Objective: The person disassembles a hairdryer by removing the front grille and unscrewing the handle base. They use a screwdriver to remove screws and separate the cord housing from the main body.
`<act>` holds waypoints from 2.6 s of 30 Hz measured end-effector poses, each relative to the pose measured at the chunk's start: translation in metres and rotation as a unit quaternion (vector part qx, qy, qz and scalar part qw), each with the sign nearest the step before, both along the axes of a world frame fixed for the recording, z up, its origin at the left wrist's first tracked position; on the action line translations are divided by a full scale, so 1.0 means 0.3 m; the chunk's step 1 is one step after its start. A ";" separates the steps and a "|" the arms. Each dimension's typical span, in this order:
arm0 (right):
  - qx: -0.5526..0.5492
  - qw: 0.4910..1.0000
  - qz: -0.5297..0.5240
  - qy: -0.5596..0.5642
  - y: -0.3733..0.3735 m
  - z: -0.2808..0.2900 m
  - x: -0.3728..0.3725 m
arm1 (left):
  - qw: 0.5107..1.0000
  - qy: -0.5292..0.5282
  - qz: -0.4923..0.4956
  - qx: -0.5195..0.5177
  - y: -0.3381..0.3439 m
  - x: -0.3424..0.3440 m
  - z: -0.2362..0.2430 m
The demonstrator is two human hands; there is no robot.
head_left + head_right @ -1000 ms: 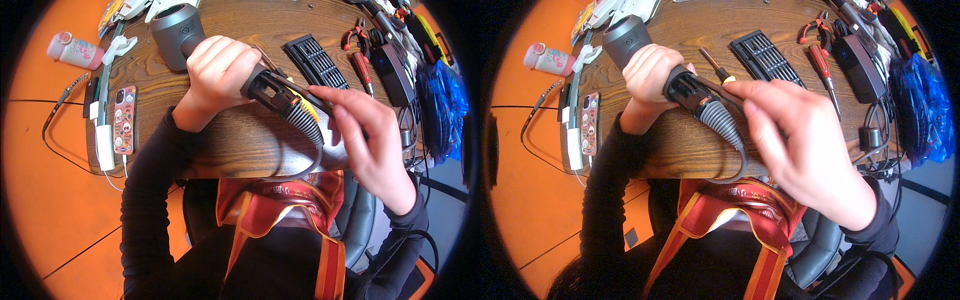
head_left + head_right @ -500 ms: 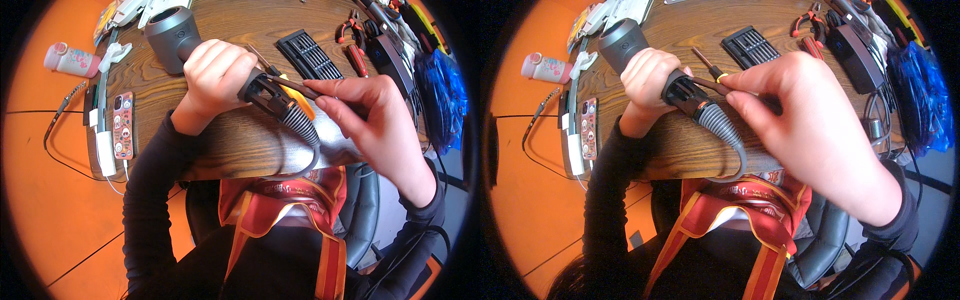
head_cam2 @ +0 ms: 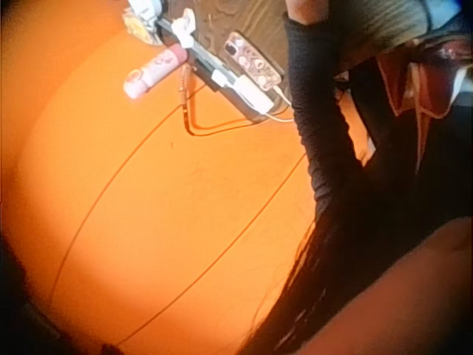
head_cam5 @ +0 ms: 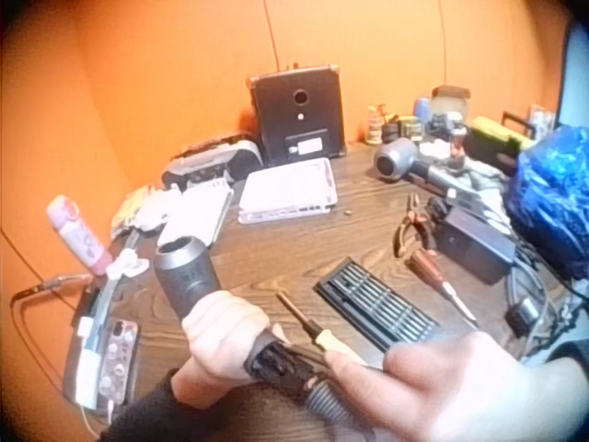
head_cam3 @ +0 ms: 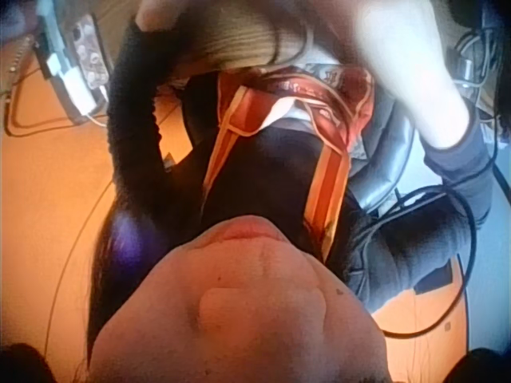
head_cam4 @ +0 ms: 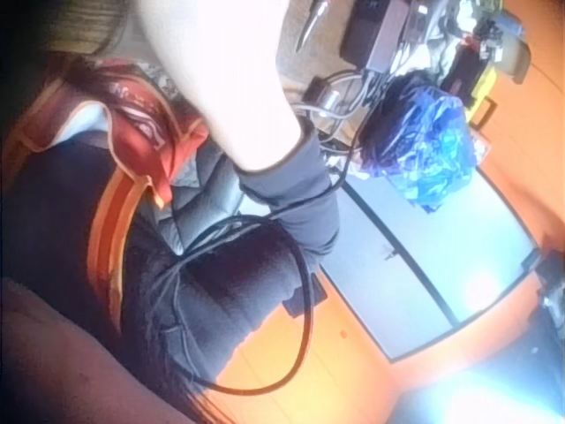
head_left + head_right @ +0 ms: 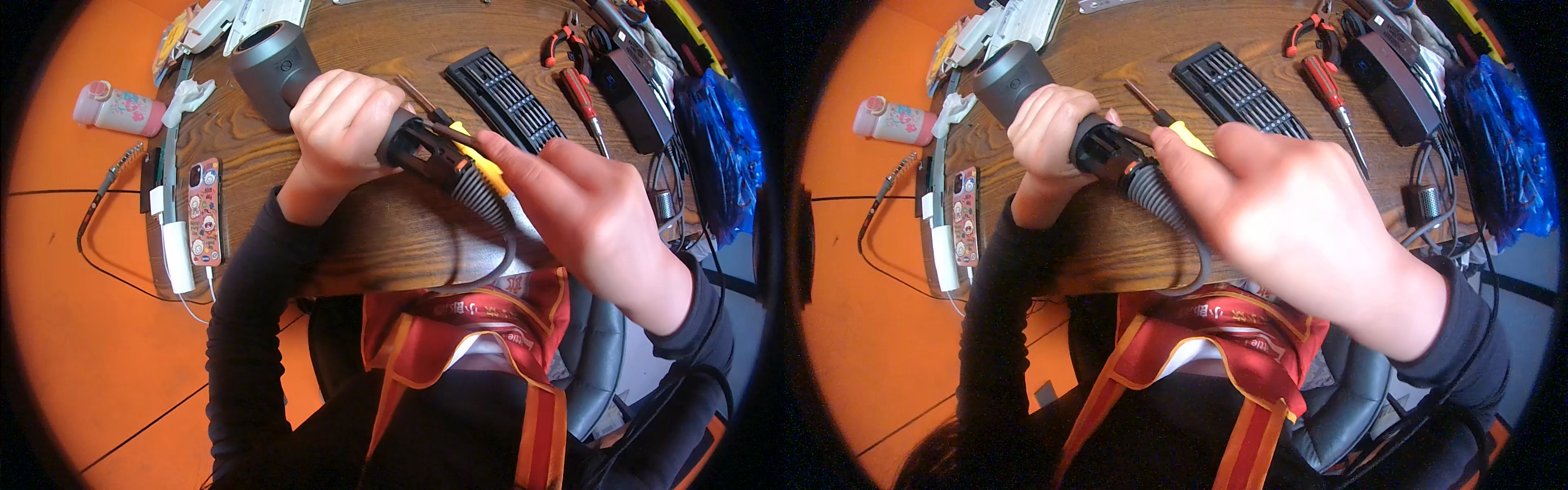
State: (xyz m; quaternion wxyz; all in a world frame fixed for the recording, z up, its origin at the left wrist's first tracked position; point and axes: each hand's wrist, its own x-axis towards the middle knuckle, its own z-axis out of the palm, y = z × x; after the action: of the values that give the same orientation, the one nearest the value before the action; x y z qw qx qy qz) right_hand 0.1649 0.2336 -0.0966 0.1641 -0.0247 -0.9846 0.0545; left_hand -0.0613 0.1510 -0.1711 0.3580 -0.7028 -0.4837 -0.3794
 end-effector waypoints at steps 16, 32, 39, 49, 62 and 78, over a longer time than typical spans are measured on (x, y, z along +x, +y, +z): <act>-0.682 0.692 -0.148 -0.183 0.062 0.052 -0.056 | 0.999 0.012 -0.003 -0.032 0.000 0.019 -0.007; 0.298 0.952 0.054 0.038 0.027 -0.005 -0.046 | 0.999 -0.016 0.024 -0.022 -0.008 -0.008 0.008; -0.168 0.980 -0.032 0.102 0.051 -0.094 0.025 | 0.993 -0.015 -0.032 -0.111 -0.089 -0.018 -0.008; -0.744 0.658 -0.106 0.044 -0.020 -0.221 0.068 | 0.938 0.029 -0.075 -0.337 -0.204 -0.049 -0.032; -0.780 0.612 -0.073 0.110 -0.041 -0.276 0.079 | 0.942 -0.102 0.014 -0.318 -0.217 0.020 -0.001; -0.593 0.777 -0.091 0.190 -0.037 -0.306 0.084 | 0.593 -0.672 -0.218 -0.386 -0.012 0.176 0.071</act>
State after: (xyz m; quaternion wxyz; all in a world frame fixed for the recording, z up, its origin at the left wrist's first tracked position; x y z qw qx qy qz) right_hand 0.1902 0.2225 -0.1883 0.3045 -0.1955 -0.6993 0.6164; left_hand -0.0085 0.1473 -0.1497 -0.4669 -0.4053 -0.5204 -0.5890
